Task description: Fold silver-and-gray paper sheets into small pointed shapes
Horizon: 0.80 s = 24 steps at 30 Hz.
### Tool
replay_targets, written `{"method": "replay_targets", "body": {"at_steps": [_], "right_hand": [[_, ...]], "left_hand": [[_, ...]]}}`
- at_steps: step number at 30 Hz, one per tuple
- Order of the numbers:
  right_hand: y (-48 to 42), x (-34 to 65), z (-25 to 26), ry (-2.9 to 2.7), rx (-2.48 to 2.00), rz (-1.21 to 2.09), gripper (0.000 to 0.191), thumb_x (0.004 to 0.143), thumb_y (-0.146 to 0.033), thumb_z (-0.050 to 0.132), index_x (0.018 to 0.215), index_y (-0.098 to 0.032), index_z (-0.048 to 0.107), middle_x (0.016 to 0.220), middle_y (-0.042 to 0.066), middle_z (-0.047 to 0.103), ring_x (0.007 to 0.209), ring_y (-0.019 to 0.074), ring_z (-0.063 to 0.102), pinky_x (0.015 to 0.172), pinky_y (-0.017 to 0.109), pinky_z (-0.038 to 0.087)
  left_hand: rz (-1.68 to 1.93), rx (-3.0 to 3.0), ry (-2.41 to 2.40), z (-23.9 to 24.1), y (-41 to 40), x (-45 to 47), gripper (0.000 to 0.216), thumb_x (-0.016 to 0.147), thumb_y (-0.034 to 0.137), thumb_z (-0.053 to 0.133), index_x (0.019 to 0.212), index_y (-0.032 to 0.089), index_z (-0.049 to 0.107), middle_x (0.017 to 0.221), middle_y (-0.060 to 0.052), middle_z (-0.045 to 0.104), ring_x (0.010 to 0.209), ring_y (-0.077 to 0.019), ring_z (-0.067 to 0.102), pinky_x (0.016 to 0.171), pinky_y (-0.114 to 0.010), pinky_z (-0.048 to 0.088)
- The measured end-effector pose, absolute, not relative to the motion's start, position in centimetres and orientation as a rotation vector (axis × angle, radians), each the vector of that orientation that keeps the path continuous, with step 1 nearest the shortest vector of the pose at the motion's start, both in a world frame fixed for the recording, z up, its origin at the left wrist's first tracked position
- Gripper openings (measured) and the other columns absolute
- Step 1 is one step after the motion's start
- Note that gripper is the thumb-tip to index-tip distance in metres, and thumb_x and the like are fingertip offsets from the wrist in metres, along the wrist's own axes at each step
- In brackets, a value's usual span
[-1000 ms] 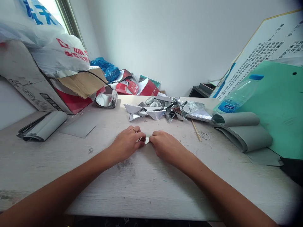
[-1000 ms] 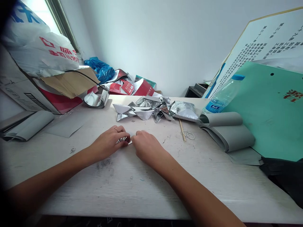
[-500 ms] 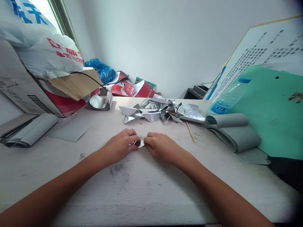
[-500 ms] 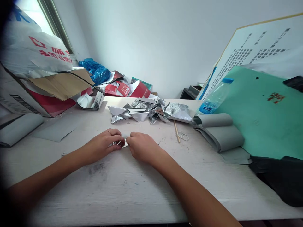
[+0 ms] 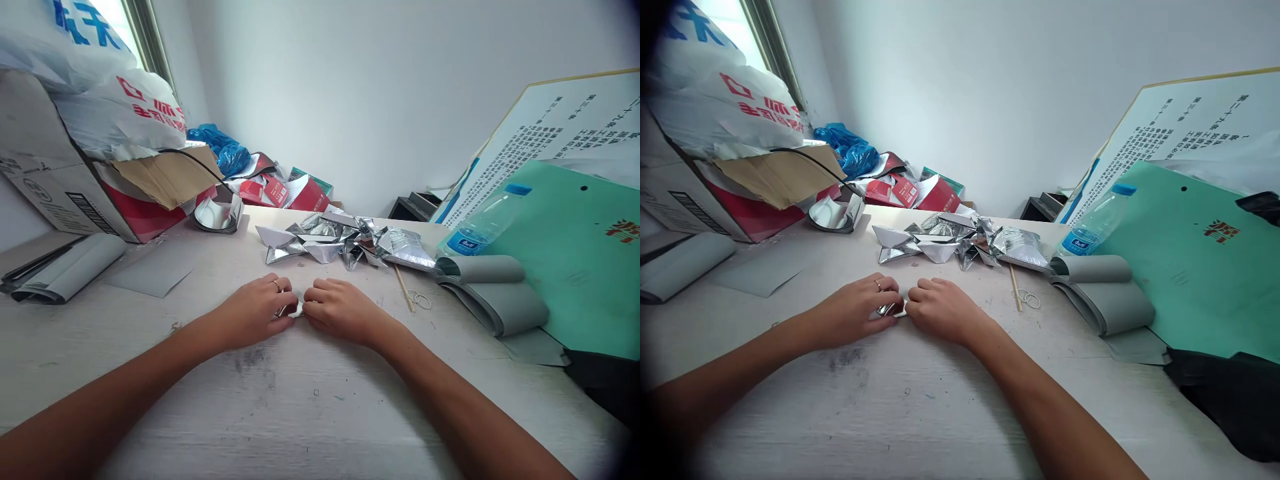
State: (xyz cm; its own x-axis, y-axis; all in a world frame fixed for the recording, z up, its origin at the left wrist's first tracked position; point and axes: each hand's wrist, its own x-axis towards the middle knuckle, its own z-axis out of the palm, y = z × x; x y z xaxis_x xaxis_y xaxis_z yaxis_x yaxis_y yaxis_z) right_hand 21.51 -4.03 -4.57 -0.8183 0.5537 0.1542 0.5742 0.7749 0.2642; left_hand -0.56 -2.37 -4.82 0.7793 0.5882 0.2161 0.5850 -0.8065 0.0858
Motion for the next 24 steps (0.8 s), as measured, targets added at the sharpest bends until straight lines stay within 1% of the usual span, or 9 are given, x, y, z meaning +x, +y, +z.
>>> {"method": "replay_targets", "body": {"at_steps": [5,8,11,13,16,18,21,23,24], "right_hand": [[-4.0,21.0,-5.4,-2.867,-0.838,-0.590,0.027,0.097,-0.009,0.045,0.081,-0.014,0.066,0.082,0.007,0.066,0.077,0.0181,0.048,0.067,0.034,0.028],[-4.1,20.7,-5.7,-2.803,-0.802,-0.579,0.030,0.097,-0.010,0.042,0.079,-0.014,0.065,0.080,0.008,0.065,0.074,0.0184,0.048,0.066,0.035,0.027],[-4.0,20.6,-5.9,-2.709,-0.774,-0.571,0.030,0.098,-0.012,0.041,0.077,-0.016,0.062,0.075,0.007,0.062,0.072,0.0182,0.046,0.064,0.034,0.027],[-3.9,20.7,-6.0,-2.677,-0.722,-0.569,0.028,0.098,-0.015,0.043,0.077,-0.017,0.061,0.074,0.005,0.061,0.070,0.0179,0.046,0.063,0.034,0.027],[-3.9,21.0,-6.2,-2.684,-0.650,-0.539,0.020,0.096,-0.018,0.049,0.080,-0.017,0.060,0.077,0.004,0.063,0.071,0.0177,0.047,0.063,0.033,0.030],[-4.0,21.2,-6.2,-2.705,-0.652,-0.511,0.016,0.095,-0.016,0.051,0.082,-0.017,0.060,0.080,0.004,0.064,0.073,0.0179,0.049,0.064,0.033,0.032],[-4.5,21.2,-6.0,-2.744,-0.679,-0.450,0.014,0.093,-0.012,0.051,0.085,-0.017,0.062,0.085,0.005,0.066,0.077,0.0188,0.051,0.067,0.032,0.036],[-4.9,21.0,-5.8,-2.771,-0.682,-0.387,0.013,0.091,-0.011,0.053,0.092,-0.016,0.064,0.090,0.006,0.067,0.080,0.0195,0.053,0.070,0.032,0.039],[-5.1,20.9,-5.8,-2.779,-0.684,-0.349,0.015,0.090,-0.010,0.053,0.096,-0.016,0.065,0.093,0.007,0.068,0.082,0.0197,0.054,0.071,0.032,0.040]], "left_hand": [[0.431,2.930,1.001,-4.7,-2.5,-0.5,0.004,0.088,0.024,0.063,0.089,0.021,0.066,0.103,-0.003,0.062,0.097,-0.0216,0.057,0.083,-0.035,0.048],[0.432,2.970,0.956,-4.8,-2.4,-0.5,0.003,0.087,0.019,0.061,0.087,0.019,0.064,0.102,-0.004,0.063,0.097,-0.0213,0.058,0.083,-0.034,0.048],[0.412,3.043,0.826,-5.2,-2.0,-0.9,0.011,0.083,0.009,0.057,0.086,0.018,0.063,0.103,-0.005,0.064,0.098,-0.0207,0.059,0.084,-0.033,0.048],[0.422,3.058,0.768,-5.4,-1.7,-1.1,0.014,0.082,0.006,0.054,0.085,0.018,0.062,0.104,-0.005,0.065,0.099,-0.0208,0.060,0.085,-0.033,0.048],[0.428,3.013,0.745,-5.3,-1.5,-1.5,0.016,0.084,0.007,0.053,0.086,0.019,0.063,0.104,-0.004,0.066,0.099,-0.0203,0.060,0.086,-0.033,0.048],[0.421,2.978,0.738,-5.1,-1.4,-1.6,0.017,0.085,0.008,0.053,0.088,0.019,0.065,0.107,-0.004,0.066,0.101,-0.0201,0.061,0.088,-0.033,0.048],[0.399,2.928,0.725,-4.6,-1.4,-1.8,0.016,0.087,0.012,0.054,0.090,0.020,0.068,0.111,-0.004,0.066,0.104,-0.0200,0.061,0.092,-0.033,0.047],[0.388,2.884,0.741,-4.3,-1.4,-1.9,0.016,0.090,0.015,0.054,0.090,0.020,0.070,0.112,-0.004,0.067,0.104,-0.0199,0.062,0.093,-0.033,0.047],[0.392,2.860,0.754,-4.2,-1.4,-1.9,0.017,0.091,0.017,0.054,0.090,0.020,0.070,0.112,-0.003,0.067,0.103,-0.0196,0.063,0.093,-0.033,0.047]]}}
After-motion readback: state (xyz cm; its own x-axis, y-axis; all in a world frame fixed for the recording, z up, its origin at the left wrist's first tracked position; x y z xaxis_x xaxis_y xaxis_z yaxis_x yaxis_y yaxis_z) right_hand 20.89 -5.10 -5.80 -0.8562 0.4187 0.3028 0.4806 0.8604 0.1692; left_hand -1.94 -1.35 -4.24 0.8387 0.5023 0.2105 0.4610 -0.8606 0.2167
